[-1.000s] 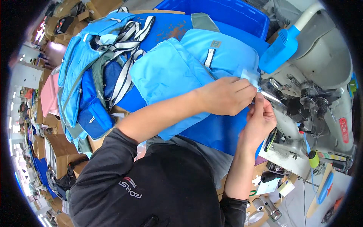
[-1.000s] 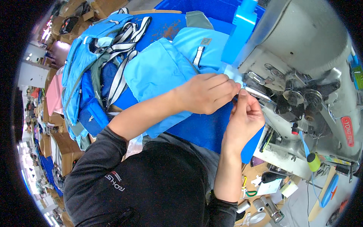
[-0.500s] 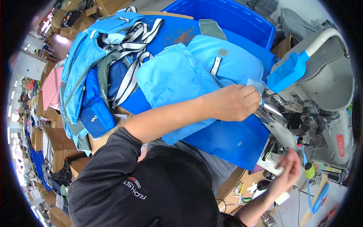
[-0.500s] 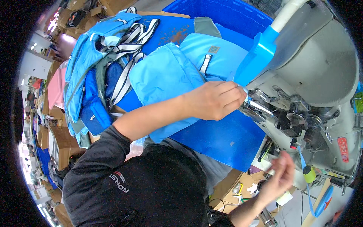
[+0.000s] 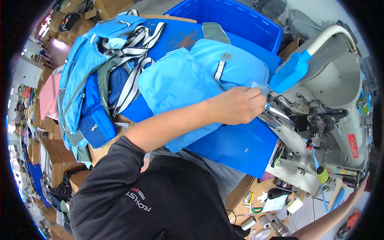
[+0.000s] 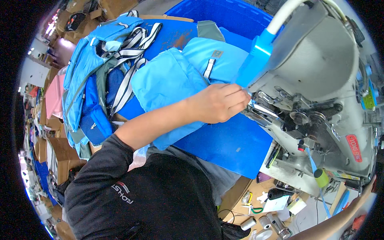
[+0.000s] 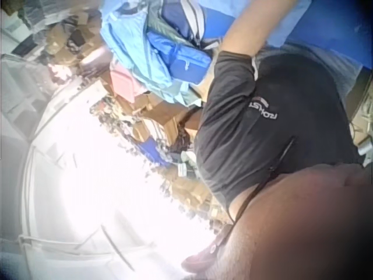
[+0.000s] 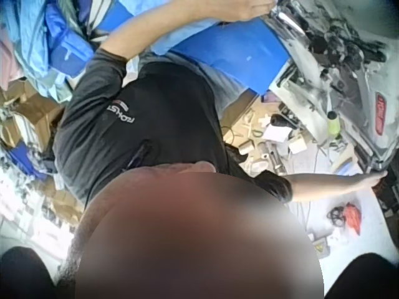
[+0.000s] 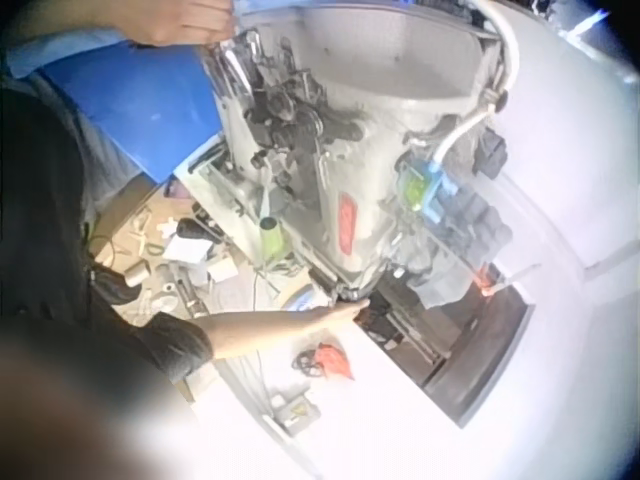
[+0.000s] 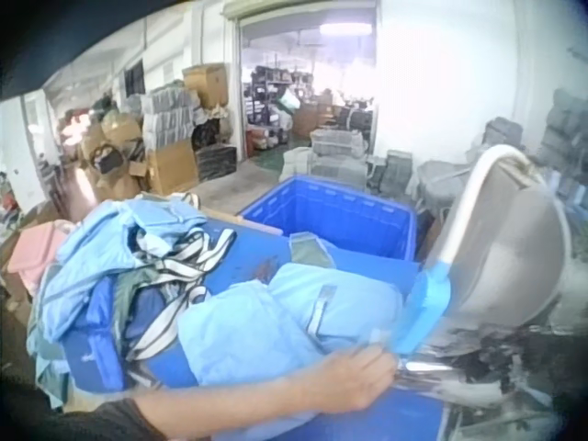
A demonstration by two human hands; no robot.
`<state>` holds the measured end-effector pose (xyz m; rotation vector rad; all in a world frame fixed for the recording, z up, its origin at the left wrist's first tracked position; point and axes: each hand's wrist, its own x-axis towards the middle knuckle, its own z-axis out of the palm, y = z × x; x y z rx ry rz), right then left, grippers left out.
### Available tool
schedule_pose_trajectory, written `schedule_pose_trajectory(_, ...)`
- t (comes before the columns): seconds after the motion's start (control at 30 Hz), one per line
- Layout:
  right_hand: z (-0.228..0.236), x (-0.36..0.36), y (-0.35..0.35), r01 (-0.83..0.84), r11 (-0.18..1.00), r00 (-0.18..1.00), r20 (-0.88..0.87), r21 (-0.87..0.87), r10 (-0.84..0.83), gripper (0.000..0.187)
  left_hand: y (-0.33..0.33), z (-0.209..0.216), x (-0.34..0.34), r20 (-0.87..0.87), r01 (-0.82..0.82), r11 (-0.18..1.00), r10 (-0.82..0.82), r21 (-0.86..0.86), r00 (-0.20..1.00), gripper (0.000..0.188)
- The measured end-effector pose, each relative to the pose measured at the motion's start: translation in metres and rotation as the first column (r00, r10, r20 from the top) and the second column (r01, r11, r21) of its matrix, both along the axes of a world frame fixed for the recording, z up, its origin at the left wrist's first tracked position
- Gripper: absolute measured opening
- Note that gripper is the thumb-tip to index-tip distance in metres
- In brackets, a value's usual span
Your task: Assembling and inspecting the components of a blue backpack at a sewing workstation.
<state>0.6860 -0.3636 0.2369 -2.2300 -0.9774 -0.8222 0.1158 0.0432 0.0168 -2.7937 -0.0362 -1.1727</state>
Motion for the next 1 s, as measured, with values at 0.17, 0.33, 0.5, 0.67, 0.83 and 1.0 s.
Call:
schedule_pose_trajectory(0.17,-0.017,0.006,0.020,0.120,0.853,0.633,-0.701,0.508,0.328,0.062,-0.004,0.002,-0.003,-0.070,-0.044,0.998,0.040,-0.053,0.997,0.023)
schedule_pose_trajectory(0.33,-0.126,-0.077,0.050,0.153,0.689,0.796,-0.501,0.709,0.339,0.053,-0.004,0.006,-0.008,-0.068,-0.062,0.996,0.058,-0.070,0.996,0.027)
schedule_pose_trajectory(0.5,-0.113,-0.145,0.057,0.211,0.701,0.897,-0.420,0.681,0.139,0.046,0.001,0.004,-0.021,0.124,0.021,0.988,-0.002,-0.156,0.992,0.027)
schedule_pose_trajectory(0.67,-0.213,-0.385,0.143,-0.085,0.928,0.861,-0.442,0.363,0.252,0.026,-0.019,0.010,-0.024,-0.057,-0.190,0.835,0.188,-0.516,0.981,0.037)
schedule_pose_trajectory(0.83,-0.278,-0.476,0.279,-0.562,0.796,0.544,-0.623,0.227,0.562,0.030,-0.017,0.004,-0.022,-0.039,-0.177,0.747,0.198,-0.640,0.979,0.039)
schedule_pose_trajectory(1.0,-0.314,-0.482,0.344,-0.583,0.722,0.354,-0.684,0.372,0.638,0.025,-0.005,0.008,-0.017,-0.019,-0.138,0.836,0.151,-0.531,0.988,0.033)
